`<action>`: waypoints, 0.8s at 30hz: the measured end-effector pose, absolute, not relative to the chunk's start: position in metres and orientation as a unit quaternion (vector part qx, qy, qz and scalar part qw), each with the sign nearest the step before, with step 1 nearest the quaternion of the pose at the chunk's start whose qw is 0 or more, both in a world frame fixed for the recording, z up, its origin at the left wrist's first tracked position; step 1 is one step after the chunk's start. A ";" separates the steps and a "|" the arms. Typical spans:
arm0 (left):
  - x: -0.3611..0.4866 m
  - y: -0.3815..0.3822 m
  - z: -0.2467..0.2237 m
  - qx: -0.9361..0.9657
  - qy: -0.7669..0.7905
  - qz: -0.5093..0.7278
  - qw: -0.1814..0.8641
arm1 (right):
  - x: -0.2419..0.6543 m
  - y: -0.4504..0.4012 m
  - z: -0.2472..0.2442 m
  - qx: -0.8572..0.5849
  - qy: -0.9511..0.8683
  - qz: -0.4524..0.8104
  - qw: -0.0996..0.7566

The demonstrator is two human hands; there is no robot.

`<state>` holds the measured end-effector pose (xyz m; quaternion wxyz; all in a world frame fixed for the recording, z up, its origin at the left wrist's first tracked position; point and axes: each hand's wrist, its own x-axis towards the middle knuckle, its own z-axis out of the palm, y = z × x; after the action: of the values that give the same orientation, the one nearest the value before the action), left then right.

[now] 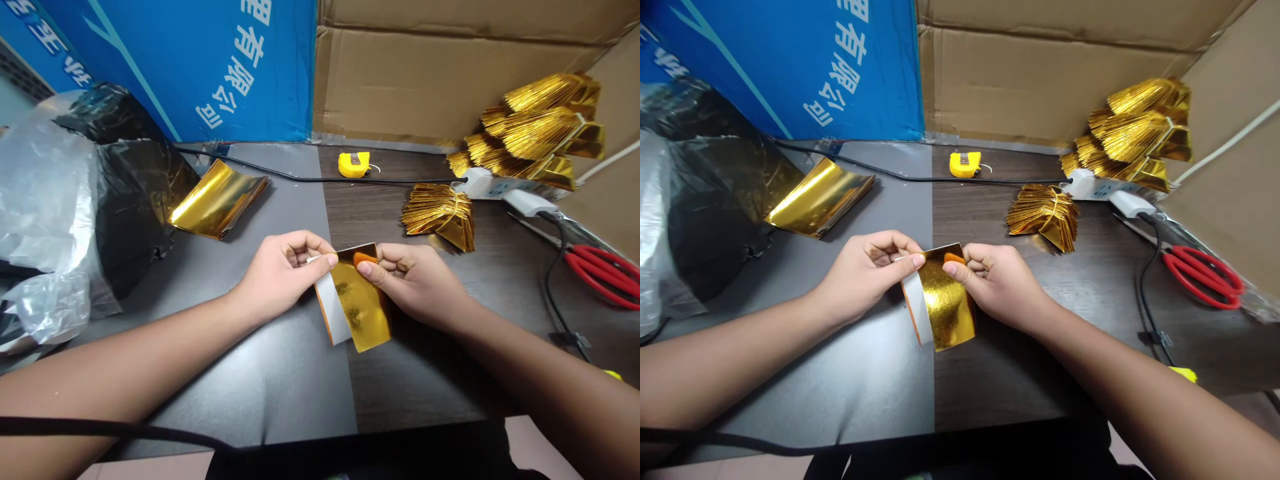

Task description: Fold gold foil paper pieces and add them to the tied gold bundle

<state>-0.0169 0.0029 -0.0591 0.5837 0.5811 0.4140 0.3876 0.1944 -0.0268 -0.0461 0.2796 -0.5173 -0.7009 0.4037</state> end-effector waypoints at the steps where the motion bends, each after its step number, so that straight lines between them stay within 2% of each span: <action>1: -0.017 0.003 -0.060 0.576 0.415 0.398 0.581 | 0.195 -0.027 -0.048 -0.509 -0.697 0.426 0.272; 7: -0.018 0.006 -0.060 0.554 0.419 0.426 0.580 | 0.198 -0.027 -0.052 -0.534 -0.707 0.397 0.240; 12: -0.017 0.007 -0.060 0.523 0.418 0.457 0.586 | 0.196 -0.028 -0.047 -0.518 -0.655 0.501 0.228; 24: -0.025 0.018 -0.072 0.529 0.430 0.496 0.538 | 0.193 -0.029 -0.040 -0.545 -0.604 0.539 0.217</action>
<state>-0.0249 0.0185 -0.0719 0.5378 0.5293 0.4301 0.4956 0.1929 -0.0286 -0.0399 0.2170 -0.5453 -0.6040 0.5392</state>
